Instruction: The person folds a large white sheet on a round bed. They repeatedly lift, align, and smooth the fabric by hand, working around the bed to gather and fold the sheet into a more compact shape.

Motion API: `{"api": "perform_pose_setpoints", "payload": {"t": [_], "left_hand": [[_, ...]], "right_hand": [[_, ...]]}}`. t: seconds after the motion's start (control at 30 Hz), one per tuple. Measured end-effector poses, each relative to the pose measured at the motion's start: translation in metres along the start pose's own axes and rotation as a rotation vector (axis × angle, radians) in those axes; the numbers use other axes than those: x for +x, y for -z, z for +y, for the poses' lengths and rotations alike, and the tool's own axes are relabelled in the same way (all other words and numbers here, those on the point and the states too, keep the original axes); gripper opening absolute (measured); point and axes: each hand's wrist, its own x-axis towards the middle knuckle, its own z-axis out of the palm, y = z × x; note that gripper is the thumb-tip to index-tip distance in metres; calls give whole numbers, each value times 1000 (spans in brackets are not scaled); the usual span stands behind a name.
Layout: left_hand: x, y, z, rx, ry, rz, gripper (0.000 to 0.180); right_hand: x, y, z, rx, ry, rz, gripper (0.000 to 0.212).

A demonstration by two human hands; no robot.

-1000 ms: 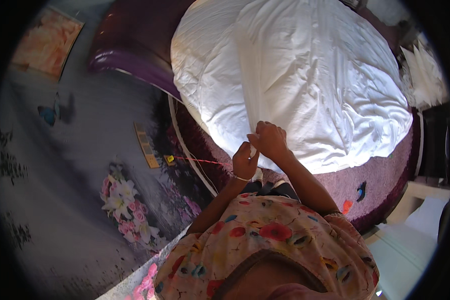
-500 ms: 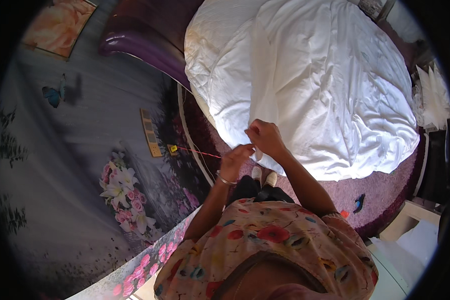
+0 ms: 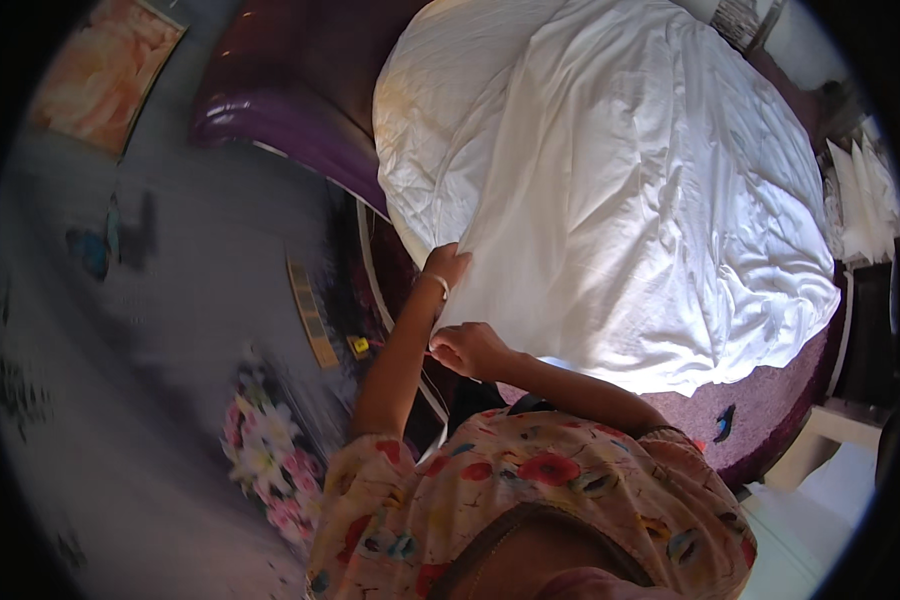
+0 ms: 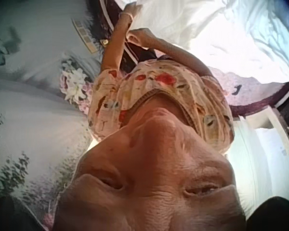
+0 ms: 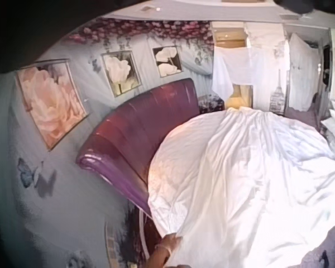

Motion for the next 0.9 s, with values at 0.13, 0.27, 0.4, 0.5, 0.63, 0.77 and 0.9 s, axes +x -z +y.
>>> {"api": "perform_pose_setpoints", "payload": {"t": [0.13,0.27,0.4,0.5,0.63,0.77,0.9], "left_hand": [[30,38,-39,-150,-64,193,28],[39,90,-21,-141,-168,178,27],[56,132,-21,-46,-257,136,23],[64,154,-37,-56,-218,84,21],[78,167,-67,17,-228,-8,20],[100,176,-92,-54,-176,-213,23],[164,176,-104,-341,-3,-354,36]], "right_hand": [[106,27,55,-210,-310,308,18],[229,56,102,-485,-564,219,55],[308,53,173,-535,-896,-38,46],[321,37,198,-537,-914,-72,39],[329,18,202,-532,-953,-233,30],[330,1,230,-467,-932,-4,26],[333,-9,207,-233,-780,330,19]]}}
